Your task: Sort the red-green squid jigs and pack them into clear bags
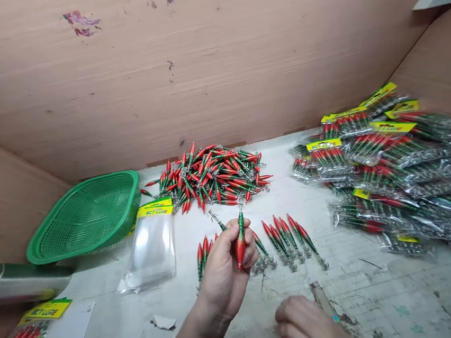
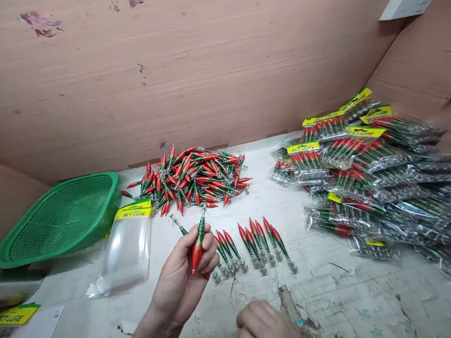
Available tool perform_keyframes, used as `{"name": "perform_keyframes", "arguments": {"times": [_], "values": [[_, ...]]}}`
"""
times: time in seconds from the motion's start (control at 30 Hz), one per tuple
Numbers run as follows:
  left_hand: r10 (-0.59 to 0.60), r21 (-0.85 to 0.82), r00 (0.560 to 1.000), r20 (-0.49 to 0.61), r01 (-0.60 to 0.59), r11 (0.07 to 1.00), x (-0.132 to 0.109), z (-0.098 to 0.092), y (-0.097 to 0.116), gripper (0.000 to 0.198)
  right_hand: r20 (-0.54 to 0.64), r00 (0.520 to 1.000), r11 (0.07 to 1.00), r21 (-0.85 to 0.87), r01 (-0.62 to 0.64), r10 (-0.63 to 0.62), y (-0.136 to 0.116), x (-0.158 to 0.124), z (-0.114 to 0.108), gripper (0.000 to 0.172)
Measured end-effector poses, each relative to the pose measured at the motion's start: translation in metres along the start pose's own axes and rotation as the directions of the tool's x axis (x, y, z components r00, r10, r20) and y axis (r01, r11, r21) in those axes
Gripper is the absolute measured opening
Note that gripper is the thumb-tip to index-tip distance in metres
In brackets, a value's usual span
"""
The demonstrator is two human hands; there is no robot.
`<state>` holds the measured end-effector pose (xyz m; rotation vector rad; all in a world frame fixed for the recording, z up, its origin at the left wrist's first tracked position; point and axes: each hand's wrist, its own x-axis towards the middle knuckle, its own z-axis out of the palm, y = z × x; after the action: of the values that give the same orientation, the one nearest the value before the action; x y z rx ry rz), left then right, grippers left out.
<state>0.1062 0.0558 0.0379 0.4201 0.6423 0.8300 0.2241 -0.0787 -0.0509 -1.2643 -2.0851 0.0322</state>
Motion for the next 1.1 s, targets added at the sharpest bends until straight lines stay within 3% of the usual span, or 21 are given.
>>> {"name": "perform_keyframes", "arguments": {"times": [0.07, 0.13, 0.2, 0.3, 0.47, 0.53, 0.6, 0.67, 0.7, 0.77, 0.8, 0.97, 1.1], "values": [[-0.029, 0.014, 0.999, -0.028, 0.029, 0.999, -0.003, 0.003, -0.007, 0.017, -0.077, 0.997, 0.999, -0.038, -0.001, -0.001, 0.005, 0.028, -0.023, 0.017], [-0.052, 0.032, 0.994, -0.094, 0.055, 0.998, -0.007, 0.005, -0.015, 0.02, -0.172, 0.983, 0.991, -0.125, 0.039, -0.06, 0.01, 0.052, -0.04, 0.022], [-0.085, 0.051, 0.982, -0.169, 0.095, 0.994, -0.011, 0.006, -0.022, 0.025, -0.191, 0.972, 0.975, -0.202, 0.096, -0.135, 0.014, 0.067, -0.046, 0.025], [-0.114, 0.093, 0.966, -0.232, 0.139, 0.986, -0.014, 0.006, -0.029, 0.035, -0.151, 0.967, 0.951, -0.262, 0.161, -0.205, 0.016, 0.072, -0.044, 0.028], [-0.119, 0.137, 0.981, -0.151, 0.14, 0.981, -0.016, 0.005, -0.035, 0.032, -0.166, 0.95, 0.95, -0.216, 0.225, -0.263, 0.026, 0.056, -0.05, 0.032], [-0.094, 0.163, 0.987, -0.132, 0.115, 0.98, -0.015, 0.003, -0.035, 0.032, -0.252, 0.954, 0.971, -0.212, 0.112, -0.165, 0.04, 0.052, -0.063, 0.032], [-0.059, 0.216, 0.993, -0.104, 0.08, 0.973, -0.013, 0.0, -0.033, 0.032, -0.342, 0.936, 0.961, -0.221, -0.168, 0.085, 0.06, 0.051, -0.079, 0.024], [-0.037, 0.305, 0.996, -0.077, 0.059, 0.951, -0.011, -0.004, -0.028, 0.033, -0.237, 0.852, 0.824, -0.233, -0.517, 0.468, 0.085, 0.054, -0.093, 0.015], [-0.03, 0.361, 0.998, -0.062, 0.051, 0.931, -0.009, -0.005, -0.025, 0.034, -0.089, 0.757, 0.718, -0.263, -0.644, 0.647, 0.098, 0.056, -0.097, 0.021], [-0.01, 0.475, 0.999, -0.038, 0.027, 0.88, -0.007, -0.008, -0.02, 0.037, 0.195, 0.556, 0.587, -0.347, -0.732, 0.808, 0.12, 0.059, -0.097, 0.028], [0.004, 0.523, 1.0, -0.027, 0.01, 0.852, -0.007, -0.009, -0.018, 0.038, 0.279, 0.498, 0.57, -0.372, -0.732, 0.821, 0.128, 0.059, -0.093, 0.03], [0.061, 0.645, 0.997, 0.052, -0.08, 0.76, -0.007, -0.006, -0.012, 0.038, 0.348, 0.462, 0.573, -0.375, -0.729, 0.816, 0.144, 0.058, -0.062, 0.024], [0.101, 0.703, 0.99, 0.097, -0.14, 0.697, -0.008, -0.004, -0.011, 0.035, 0.308, 0.443, 0.538, -0.402, -0.741, 0.842, 0.139, 0.061, -0.059, 0.024]]}}
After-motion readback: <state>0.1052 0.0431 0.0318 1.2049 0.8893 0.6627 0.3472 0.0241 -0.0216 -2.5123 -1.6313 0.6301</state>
